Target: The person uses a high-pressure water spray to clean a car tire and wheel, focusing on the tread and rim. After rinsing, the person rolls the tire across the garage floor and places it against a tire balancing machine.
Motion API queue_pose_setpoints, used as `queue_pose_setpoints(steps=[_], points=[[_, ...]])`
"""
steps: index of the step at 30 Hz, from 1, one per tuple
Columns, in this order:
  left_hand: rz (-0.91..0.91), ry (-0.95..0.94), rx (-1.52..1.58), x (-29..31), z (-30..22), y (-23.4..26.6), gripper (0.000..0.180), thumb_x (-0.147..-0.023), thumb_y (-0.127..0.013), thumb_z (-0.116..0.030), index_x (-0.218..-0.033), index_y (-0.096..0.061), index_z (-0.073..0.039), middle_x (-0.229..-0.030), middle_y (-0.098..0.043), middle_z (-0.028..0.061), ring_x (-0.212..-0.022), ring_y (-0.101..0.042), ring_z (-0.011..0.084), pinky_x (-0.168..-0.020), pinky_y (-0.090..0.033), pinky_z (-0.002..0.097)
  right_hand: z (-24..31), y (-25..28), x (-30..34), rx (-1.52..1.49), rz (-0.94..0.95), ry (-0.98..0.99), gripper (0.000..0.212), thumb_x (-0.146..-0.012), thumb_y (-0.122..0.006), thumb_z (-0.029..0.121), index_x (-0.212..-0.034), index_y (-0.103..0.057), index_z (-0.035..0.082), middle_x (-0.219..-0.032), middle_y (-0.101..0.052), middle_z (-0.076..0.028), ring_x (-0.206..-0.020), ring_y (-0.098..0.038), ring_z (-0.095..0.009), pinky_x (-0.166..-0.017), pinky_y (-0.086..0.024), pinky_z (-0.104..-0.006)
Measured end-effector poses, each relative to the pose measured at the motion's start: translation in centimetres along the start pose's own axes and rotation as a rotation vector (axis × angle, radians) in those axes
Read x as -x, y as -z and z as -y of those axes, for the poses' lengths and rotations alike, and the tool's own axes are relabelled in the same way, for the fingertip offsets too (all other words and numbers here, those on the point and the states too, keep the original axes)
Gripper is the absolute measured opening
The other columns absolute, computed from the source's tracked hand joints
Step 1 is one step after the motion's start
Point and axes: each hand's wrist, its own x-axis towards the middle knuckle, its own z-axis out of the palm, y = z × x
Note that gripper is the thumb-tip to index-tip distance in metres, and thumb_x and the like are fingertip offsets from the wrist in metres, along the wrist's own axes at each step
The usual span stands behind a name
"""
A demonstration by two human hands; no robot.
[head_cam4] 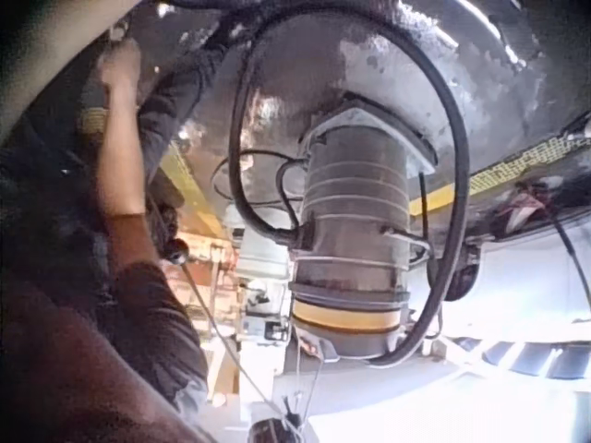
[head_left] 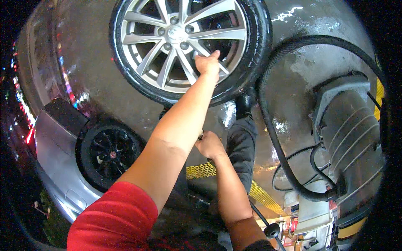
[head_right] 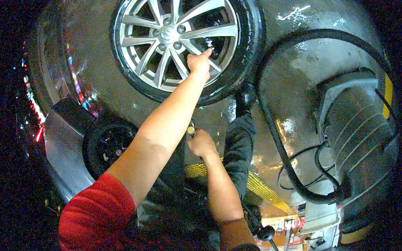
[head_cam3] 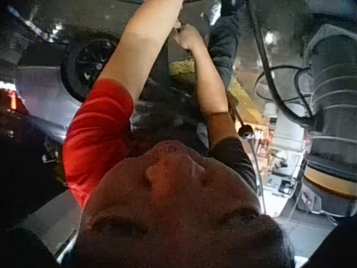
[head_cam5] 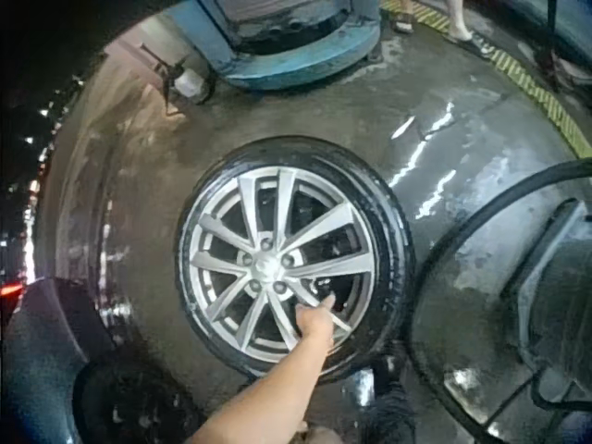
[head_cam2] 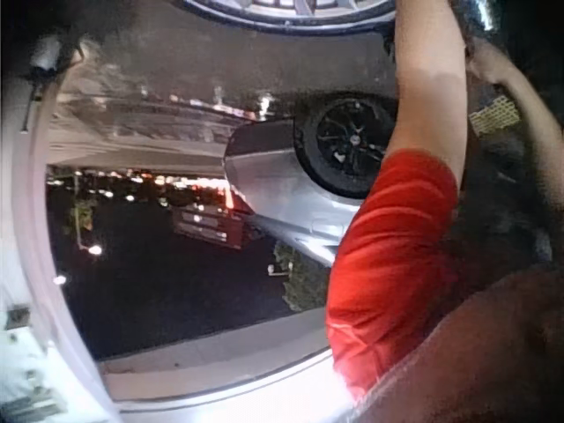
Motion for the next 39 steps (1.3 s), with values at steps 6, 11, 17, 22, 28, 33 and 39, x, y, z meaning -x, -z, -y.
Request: queue_pose_setpoints(steps=[6,11,17,22,28,33,39], points=[[0.171,0.189,-0.082,-0.6,-1.4,1.8,0.042,-0.073,-0.082,-0.005,-0.108,-0.061,0.004,-0.096,-0.067,0.0128,-0.08,-0.063,0.0247,-0.07,-0.051,0.0411,-4.6,2.8,4.1,-0.403,0.088,-0.104,0.02,-0.081,-0.059,0.01,-0.076,-0.066,-0.009,-0.064,-0.066,-0.021,-0.055,-0.067,-0.031,-0.058,-0.053,-0.042],[0.256,0.272,-0.039,3.1,-6.4,5.7,0.035,-0.081,-0.077,-0.007,-0.111,-0.061,0.001,-0.102,-0.067,0.0119,-0.089,-0.065,0.0273,-0.079,-0.054,0.0421,-9.2,14.0,19.5,-0.386,0.249,-0.009,0.015,-0.08,-0.07,0.018,-0.078,-0.071,0.003,-0.058,-0.063,-0.006,-0.053,-0.059,-0.016,-0.054,-0.048,-0.0346],[0.444,0.53,-0.197,11.2,-19.9,10.4,0.041,-0.094,-0.064,-0.017,-0.131,-0.056,0.0,-0.117,-0.067,0.0155,-0.106,-0.066,0.0286,-0.094,-0.054,0.0456,-14.5,20.8,31.6,-0.973,-0.428,-0.081,0.031,-0.069,-0.065,-0.003,-0.101,-0.067,-0.005,-0.069,-0.063,-0.007,-0.052,-0.058,-0.015,-0.05,-0.047,-0.028],[0.79,0.991,-0.588,9.4,-29.2,8.4,0.045,-0.1,-0.056,-0.031,-0.133,-0.059,0.0,-0.126,-0.067,0.0116,-0.111,-0.065,0.0253,-0.099,-0.051,0.043,-10.3,23.0,31.7,-0.863,-0.475,0.081,0.023,-0.077,-0.064,-0.004,-0.1,-0.065,0.0,-0.072,-0.062,-0.002,-0.058,-0.057,-0.011,-0.052,-0.046,-0.0263],[0.761,0.538,-1.239,1.5,-37.7,8.7,0.055,-0.102,-0.051,-0.043,-0.137,-0.058,-0.001,-0.129,-0.065,0.0112,-0.113,-0.063,0.0225,-0.101,-0.05,0.0377,-4.9,21.6,28.4,-0.923,-0.473,0.195,0.027,-0.081,-0.067,-0.001,-0.108,-0.065,-0.001,-0.076,-0.064,-0.002,-0.062,-0.058,-0.011,-0.056,-0.048,-0.0266],[0.898,-0.586,-0.945,12.0,-44.6,13.5,0.067,-0.096,-0.061,-0.047,-0.145,-0.048,-0.004,-0.136,-0.06,0.0131,-0.127,-0.055,0.026,-0.109,-0.042,0.0394,-1.2,20.1,30.0,-0.98,-0.614,0.249,0.046,-0.074,-0.07,0.008,-0.119,-0.065,-0.003,-0.085,-0.068,-0.006,-0.068,-0.06,-0.013,-0.062,-0.049,-0.0264],[0.495,-1.034,-1.237,16.6,-41.8,13.7,0.06,-0.089,-0.069,-0.04,-0.14,-0.054,-0.012,-0.131,-0.061,0.0163,-0.121,-0.06,0.0347,-0.102,-0.047,0.0424,2.5,20.7,33.2,-0.811,-0.523,0.385,0.056,-0.075,-0.074,0.012,-0.126,-0.062,-0.006,-0.107,-0.072,-0.014,-0.099,-0.066,-0.02,-0.089,-0.05,-0.0324]])
